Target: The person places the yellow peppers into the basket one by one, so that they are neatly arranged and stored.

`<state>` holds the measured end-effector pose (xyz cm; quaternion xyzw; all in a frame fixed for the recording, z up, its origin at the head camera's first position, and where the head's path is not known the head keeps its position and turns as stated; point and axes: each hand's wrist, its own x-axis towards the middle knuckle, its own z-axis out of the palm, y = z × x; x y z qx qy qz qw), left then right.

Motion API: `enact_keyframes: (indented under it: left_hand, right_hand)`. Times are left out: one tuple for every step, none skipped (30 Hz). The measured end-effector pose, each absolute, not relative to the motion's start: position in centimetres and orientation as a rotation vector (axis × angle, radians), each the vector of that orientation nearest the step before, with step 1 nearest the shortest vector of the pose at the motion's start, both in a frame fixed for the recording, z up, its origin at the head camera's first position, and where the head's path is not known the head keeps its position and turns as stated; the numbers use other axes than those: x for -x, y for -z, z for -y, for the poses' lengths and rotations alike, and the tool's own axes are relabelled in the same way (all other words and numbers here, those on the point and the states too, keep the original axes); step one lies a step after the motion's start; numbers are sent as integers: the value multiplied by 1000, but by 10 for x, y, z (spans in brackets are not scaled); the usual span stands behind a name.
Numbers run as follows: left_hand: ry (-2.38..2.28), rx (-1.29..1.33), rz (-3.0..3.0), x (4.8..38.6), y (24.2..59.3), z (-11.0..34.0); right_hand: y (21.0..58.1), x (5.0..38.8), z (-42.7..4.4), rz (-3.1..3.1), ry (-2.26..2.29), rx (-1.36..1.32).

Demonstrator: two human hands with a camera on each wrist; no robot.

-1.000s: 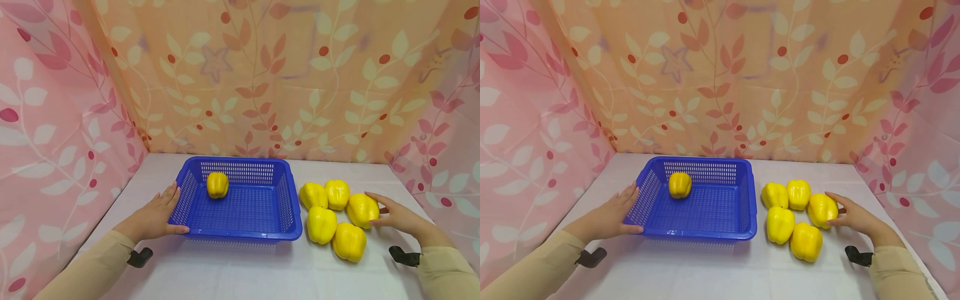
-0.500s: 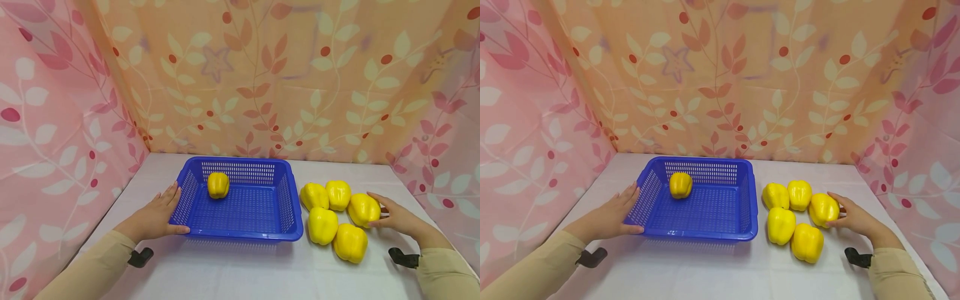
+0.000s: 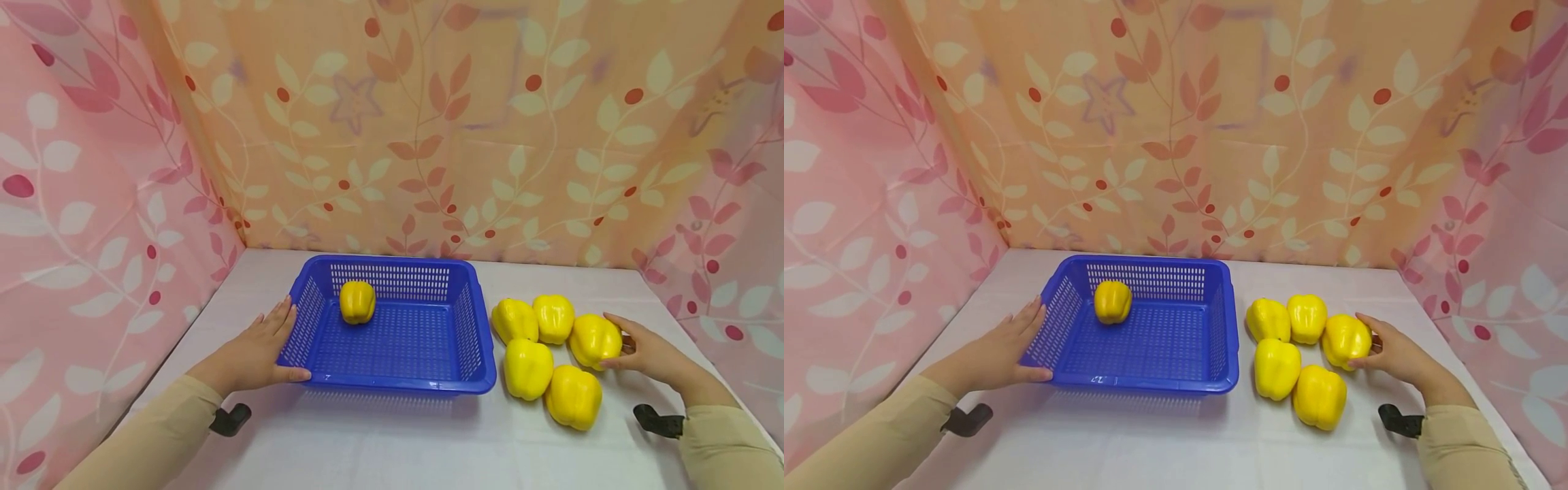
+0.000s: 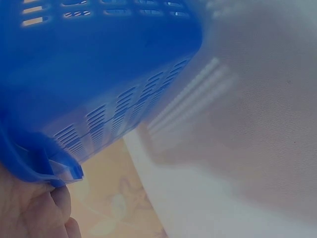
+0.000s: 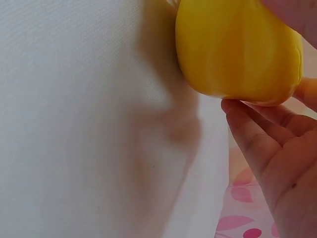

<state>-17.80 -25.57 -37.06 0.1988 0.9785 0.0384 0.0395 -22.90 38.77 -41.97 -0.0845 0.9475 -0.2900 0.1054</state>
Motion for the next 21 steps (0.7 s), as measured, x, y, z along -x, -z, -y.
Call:
enact_keyframes:
  left_hand:
    - [-118, -610, -2999, 178, 371, 256]
    - [-117, -610, -2999, 178, 371, 256]
    - [-118, -610, -2999, 178, 371, 256]
    - [-117, -609, -2999, 178, 371, 256]
    - [-115, -609, -3000, 178, 372, 256]
    - [-114, -608, -3000, 178, 372, 256]
    - [-113, -608, -3001, 178, 372, 256]
    - [-113, -607, -3002, 178, 373, 256]
    - [-113, -606, -3001, 178, 373, 256]
    - [-114, -606, -3001, 178, 373, 256]
    - [-116, -605, -3000, 178, 373, 256]
    - [-118, -606, -3000, 178, 373, 256]
    - [-118, -606, -3000, 178, 373, 256]
    - [-118, -608, -3001, 178, 373, 256]
    - [-119, -609, -3001, 178, 373, 256]
    - [-118, -610, -3001, 179, 373, 256]
    - [-118, -611, -3002, 179, 373, 256]
    - [-116, -613, -3002, 179, 373, 256]
    - [-113, -614, -3004, 179, 373, 256]
    - [-109, -614, -3004, 179, 373, 256]
    - [-106, -613, -3004, 179, 373, 256]
  right_hand:
    - [419, 229, -388, -2797, 849, 257]
    - [419, 229, -388, -2800, 848, 255]
    - [418, 229, -388, -2799, 850, 254]
    - [418, 229, -389, -2800, 853, 255]
    - [417, 229, -389, -2794, 857, 253]
    - [416, 229, -389, -2787, 864, 241]
    - [416, 229, -390, -2781, 870, 240]
    - [415, 229, -390, -2779, 872, 231]
    - [414, 229, -390, -2774, 873, 229]
    - [413, 228, -390, -2772, 871, 227]
    - [412, 228, -391, -2770, 869, 227]
    - [411, 228, -390, -2771, 868, 229]
    - [410, 228, -390, -2773, 865, 234]
    - [408, 228, -390, -2774, 861, 238]
    - [407, 228, -390, -2774, 862, 242]
    - [406, 228, -389, -2777, 858, 249]
    - [405, 228, -390, -2781, 854, 258]
    - [404, 229, -390, -2785, 850, 266]
    - [403, 229, -390, -2792, 844, 276]
    - [402, 230, -391, -2798, 841, 284]
    - [401, 230, -391, -2803, 839, 290]
